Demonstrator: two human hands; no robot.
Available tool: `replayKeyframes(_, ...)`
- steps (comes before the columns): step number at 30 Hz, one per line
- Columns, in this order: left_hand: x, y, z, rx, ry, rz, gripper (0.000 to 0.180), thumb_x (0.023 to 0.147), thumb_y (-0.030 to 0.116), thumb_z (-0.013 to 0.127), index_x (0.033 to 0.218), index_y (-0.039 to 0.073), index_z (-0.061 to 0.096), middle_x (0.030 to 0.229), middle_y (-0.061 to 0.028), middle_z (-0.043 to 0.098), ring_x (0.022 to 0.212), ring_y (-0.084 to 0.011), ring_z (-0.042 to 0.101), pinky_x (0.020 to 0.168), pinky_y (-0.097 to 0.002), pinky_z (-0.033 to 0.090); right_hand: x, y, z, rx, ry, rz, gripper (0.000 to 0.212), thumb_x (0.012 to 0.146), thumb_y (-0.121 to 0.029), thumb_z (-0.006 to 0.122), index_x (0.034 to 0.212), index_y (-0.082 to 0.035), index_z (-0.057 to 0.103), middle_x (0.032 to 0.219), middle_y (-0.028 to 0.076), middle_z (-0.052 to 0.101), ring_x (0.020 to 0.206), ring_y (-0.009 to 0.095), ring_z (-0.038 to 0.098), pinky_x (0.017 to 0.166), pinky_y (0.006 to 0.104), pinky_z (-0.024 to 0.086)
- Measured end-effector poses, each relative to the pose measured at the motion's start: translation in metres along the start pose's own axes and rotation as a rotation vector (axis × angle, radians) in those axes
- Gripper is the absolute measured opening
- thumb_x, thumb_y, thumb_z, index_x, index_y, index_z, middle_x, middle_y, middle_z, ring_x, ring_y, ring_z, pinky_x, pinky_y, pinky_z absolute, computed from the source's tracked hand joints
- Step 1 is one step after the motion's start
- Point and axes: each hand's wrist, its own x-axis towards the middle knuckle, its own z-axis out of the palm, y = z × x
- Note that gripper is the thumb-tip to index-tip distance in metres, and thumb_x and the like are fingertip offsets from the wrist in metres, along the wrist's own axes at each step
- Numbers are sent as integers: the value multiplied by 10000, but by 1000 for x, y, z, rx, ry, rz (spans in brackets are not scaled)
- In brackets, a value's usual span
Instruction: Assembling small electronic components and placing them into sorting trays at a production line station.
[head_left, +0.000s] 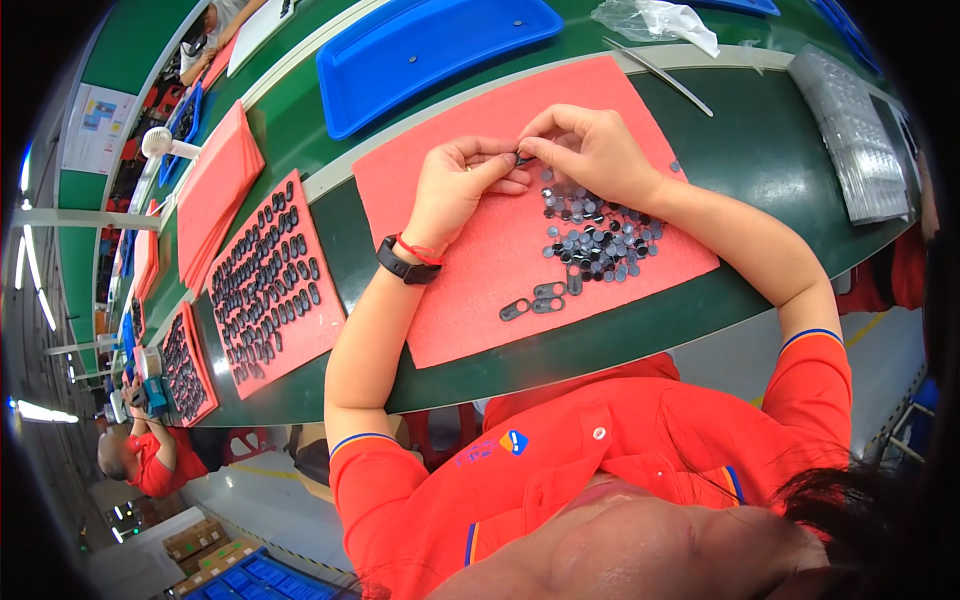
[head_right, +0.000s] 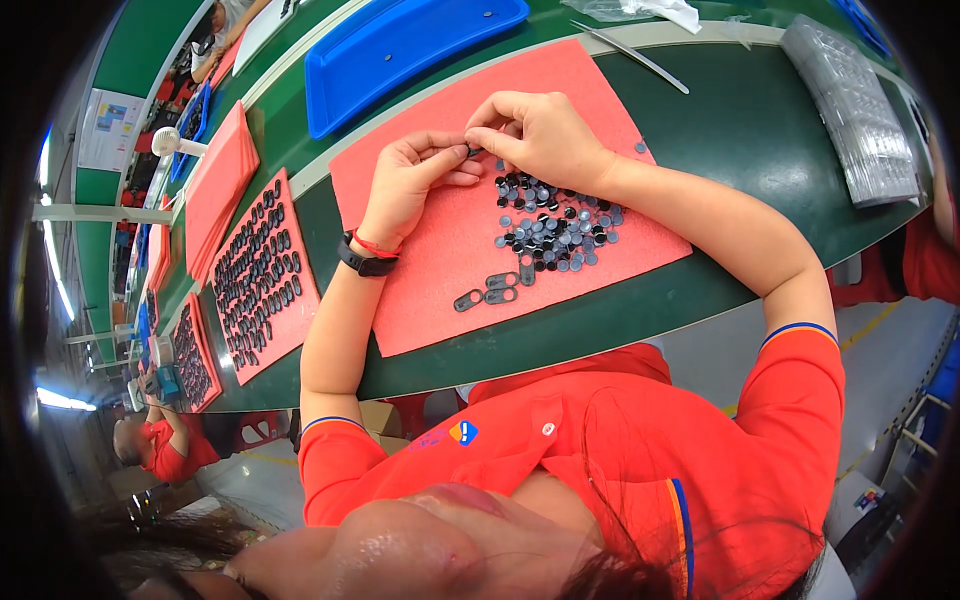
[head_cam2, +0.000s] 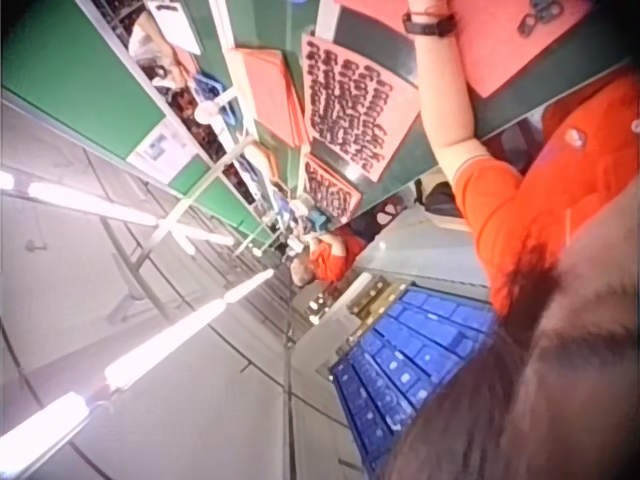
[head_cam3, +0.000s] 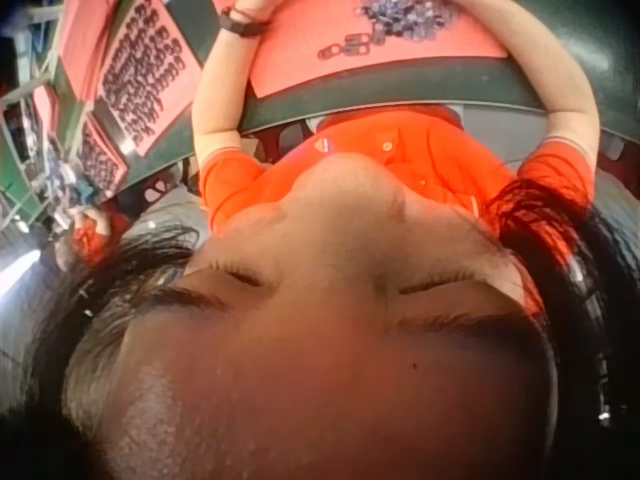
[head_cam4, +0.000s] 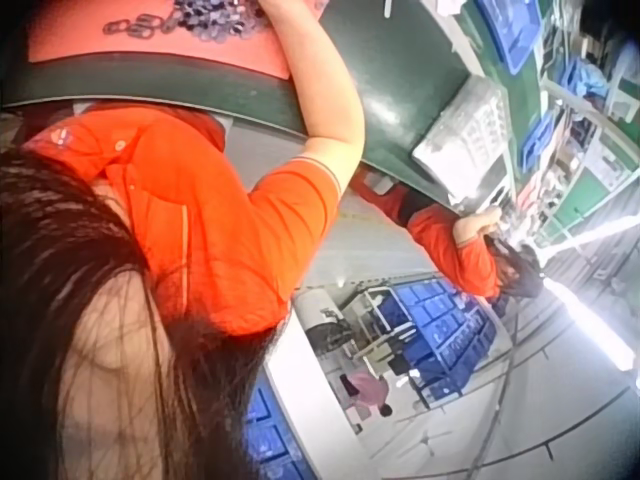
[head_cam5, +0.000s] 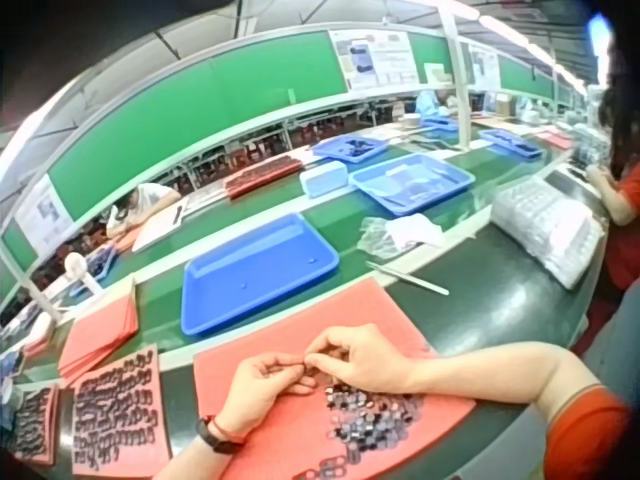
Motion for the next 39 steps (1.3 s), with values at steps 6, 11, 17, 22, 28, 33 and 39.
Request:
replayKeyframes(6, 0, 0, 0, -2, -7, 7, 204, 832, 20, 531, 1000, -93, 556, 878, -176, 631, 749, -194, 646, 675, -252, 537, 0, 2, 1, -15, 15, -33, 115, 826, -93, 595, 889, 3, 592, 736, 23, 634, 558, 26, 553, 465, 159, 430)
replayKeyframes(11, 1, 0, 0, -15, -2, 6, 194, 833, 21, 532, 989, -92, 559, 872, -175, 631, 748, -197, 646, 675, -254, 537, 1, 5, 0, -180, 50, -189, 87, 804, -84, 610, 849, -10, 599, 738, 24, 595, 565, 54, 548, 484, 184, 423)
replayKeyframes(17, 1, 0, -1, -7, 3, 5, 191, 831, 19, 536, 984, -93, 555, 870, -179, 631, 746, -199, 647, 675, -257, 537, 2, 6, 0, -364, 103, -293, 72, 757, -76, 635, 793, -24, 602, 742, 44, 519, 593, 112, 517, 525, 236, 417)
replayKeyframes(22, 2, -1, -1, 0, -4, -3, 188, 828, 19, 541, 979, -92, 555, 865, -178, 631, 746, -198, 647, 677, -257, 537, 3, 10, 3, -354, 135, -301, 94, 745, -143, 634, 742, -58, 593, 706, 44, 521, 599, 166, 534, 542, 282, 439)
replayKeyframes(28, 1, -1, 0, -1, 6, -6, 183, 823, 18, 547, 971, -90, 557, 863, -177, 632, 743, -197, 646, 673, -256, 536, 2, 9, 2, -368, 121, -293, 91, 763, -89, 625, 752, -9, 583, 723, 61, 511, 606, 146, 518, 541, 257, 421)
replayKeyframes(33, 1, -1, -1, -8, 1, -10, 181, 818, 19, 555, 963, -89, 561, 851, -173, 634, 725, -192, 647, 661, -255, 535, 2, 10, 2, -373, 134, -256, 104, 746, -148, 631, 731, -55, 586, 725, 54, 539, 632, 187, 564, 558, 293, 452)
replayKeyframes(39, 2, -2, -2, 2, -5, -21, 179, 806, 28, 574, 943, -86, 569, 827, -165, 637, 691, -179, 643, 644, -248, 532, 2, 9, 3, -436, 135, -270, 123, 736, -169, 641, 714, -64, 581, 719, 46, 532, 618, 175, 557, 541, 290, 449)
